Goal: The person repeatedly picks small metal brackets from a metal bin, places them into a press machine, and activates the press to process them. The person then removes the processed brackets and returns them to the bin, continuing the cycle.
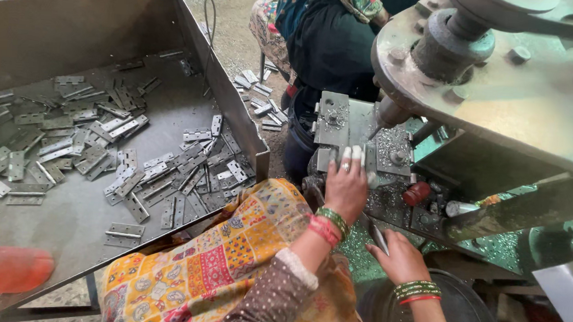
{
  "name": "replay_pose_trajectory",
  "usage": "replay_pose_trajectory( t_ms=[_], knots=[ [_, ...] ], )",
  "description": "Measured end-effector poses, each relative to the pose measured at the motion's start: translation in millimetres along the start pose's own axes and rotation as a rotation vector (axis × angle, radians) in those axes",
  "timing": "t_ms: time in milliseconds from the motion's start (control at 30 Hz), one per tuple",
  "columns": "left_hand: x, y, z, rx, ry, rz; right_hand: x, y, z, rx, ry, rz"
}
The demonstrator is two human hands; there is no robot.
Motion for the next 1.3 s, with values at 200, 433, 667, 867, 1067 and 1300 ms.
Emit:
replay_pose_trajectory(
  t_ms=[200,433,667,867,1067,1300],
  knots=[
    [-34,22,-14,0.020,-0.029,-0.105,11,74,42,-0.043,0.115,0.008],
    [-24,16,-15,0.054,-0.010,0.002,-1,119,66,-0.085,0.173,-0.099],
    [-58,30,-25,0.069,-0.075,0.027,-4,74,56,-0.045,0.229,-0.203],
    [-38,29,-15,0.013,-0.023,-0.148,18,106,48,-0.093,0.151,0.067],
    [-34,21,-20,0.054,-0.029,-0.021,-12,80,67,-0.008,0.194,-0.159],
    [-57,34,-27,0.114,-0.026,-0.024,13,112,60,-0.137,0.079,0.133]
  ],
)
Point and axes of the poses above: each hand's wrist, its own x-axis away from the middle knuckle, its own y-axis out of the palm, z = x × y, the point moved 7 cm from there along -x, towards the middle knuckle, and after that the axes turned 1 degree about -y, right-handed, at the moved point
